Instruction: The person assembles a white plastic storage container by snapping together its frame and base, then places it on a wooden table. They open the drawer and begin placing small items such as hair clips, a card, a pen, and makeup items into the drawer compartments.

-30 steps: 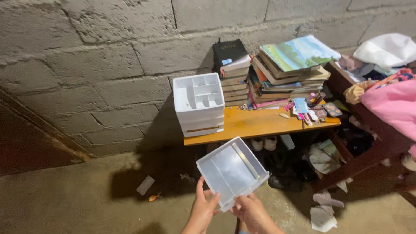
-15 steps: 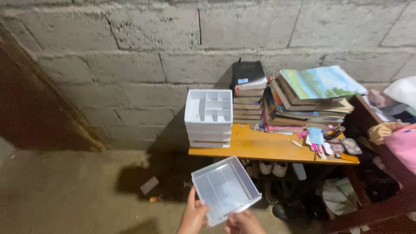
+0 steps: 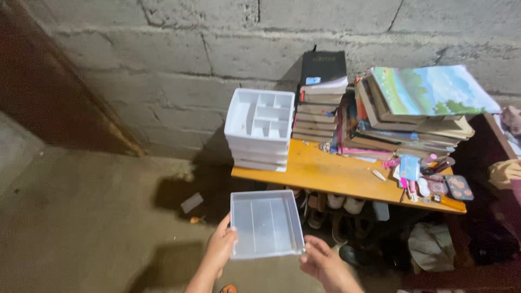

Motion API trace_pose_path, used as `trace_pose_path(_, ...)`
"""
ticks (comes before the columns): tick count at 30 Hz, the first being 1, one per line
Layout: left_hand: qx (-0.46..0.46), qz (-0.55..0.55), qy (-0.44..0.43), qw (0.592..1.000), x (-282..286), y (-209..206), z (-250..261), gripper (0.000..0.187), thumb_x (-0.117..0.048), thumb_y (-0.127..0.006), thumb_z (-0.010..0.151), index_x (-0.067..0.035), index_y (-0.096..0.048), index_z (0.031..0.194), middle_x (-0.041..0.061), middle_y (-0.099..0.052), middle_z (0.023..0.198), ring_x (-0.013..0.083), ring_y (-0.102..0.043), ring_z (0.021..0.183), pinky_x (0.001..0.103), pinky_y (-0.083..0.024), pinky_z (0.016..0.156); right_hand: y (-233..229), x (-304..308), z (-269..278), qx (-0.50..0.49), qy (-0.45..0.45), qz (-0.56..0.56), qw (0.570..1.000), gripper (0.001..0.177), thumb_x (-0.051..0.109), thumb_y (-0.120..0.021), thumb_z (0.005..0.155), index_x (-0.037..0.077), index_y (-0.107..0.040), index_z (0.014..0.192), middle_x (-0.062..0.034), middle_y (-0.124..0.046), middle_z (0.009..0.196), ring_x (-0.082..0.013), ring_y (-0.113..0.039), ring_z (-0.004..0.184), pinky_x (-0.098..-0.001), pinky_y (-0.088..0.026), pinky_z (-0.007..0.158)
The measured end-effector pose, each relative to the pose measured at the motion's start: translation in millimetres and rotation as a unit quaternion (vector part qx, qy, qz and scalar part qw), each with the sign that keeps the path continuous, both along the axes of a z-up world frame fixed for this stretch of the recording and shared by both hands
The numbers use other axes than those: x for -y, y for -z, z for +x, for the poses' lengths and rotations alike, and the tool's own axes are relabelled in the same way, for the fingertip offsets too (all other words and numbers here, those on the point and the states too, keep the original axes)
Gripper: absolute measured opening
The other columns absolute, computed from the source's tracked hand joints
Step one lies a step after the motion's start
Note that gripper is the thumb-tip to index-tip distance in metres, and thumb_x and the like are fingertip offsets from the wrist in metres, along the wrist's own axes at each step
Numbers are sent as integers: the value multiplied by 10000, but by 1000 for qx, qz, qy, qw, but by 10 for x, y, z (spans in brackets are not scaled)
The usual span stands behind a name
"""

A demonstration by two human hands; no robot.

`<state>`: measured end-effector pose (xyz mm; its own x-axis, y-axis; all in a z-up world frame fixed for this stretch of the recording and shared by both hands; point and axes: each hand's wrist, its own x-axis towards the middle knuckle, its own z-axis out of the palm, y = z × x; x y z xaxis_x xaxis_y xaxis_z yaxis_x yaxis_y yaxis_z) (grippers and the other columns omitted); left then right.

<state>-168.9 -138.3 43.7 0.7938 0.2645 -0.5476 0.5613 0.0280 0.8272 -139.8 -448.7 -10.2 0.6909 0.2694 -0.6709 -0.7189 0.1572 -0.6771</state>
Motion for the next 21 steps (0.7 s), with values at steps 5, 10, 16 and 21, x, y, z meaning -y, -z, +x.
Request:
trace_pose_path(5, 20, 22, 17, 999, -255, 255, 491, 583, -231, -502, 952, -311, -474, 1528, -57, -710, 1171, 113, -657, 898, 299, -541, 732, 551, -235, 299, 19, -4, 8, 1000, 434, 252, -669, 924, 113, -569, 1323, -60, -649, 1004, -177, -637, 909, -413, -586, 920)
trace_pose_path(10, 42, 2, 56, 998, -654, 623, 952, 590, -206, -538, 939, -268, -492, 1524, 29, -730, 1070, 142, -601, 774, 317, -513, 696, 994, -645, 569, 25, 44, -7, 999, 405, 190, -684, 922, 121, -566, 1303, -37, -609, 951, -176, -586, 860, -391, -562, 839)
trace_pose_path(16, 18, -27, 134, 990, -1186, 511, 1456, 570, -272, -594, 934, -244, -536, 1500, 48, -737, 1081, 151, -636, 848, 295, -527, 799, 776, -1081, 649, 12, 150, -4, 989, 382, 225, -651, 952, 59, -585, 1289, -25, -528, 910, -172, -560, 818, -391, -624, 870)
trace_pose_path(21, -12, -57, 167, 984, -1379, 362, 1818, 576, -335, -631, 936, -223, -538, 1493, 32, -728, 1151, 131, -662, 980, 331, -546, 825, 438, -1379, 678, 41, 191, -22, 981, 412, 305, -664, 949, 37, -621, 1258, -73, -558, 924, -180, -566, 825, -369, -573, 805)
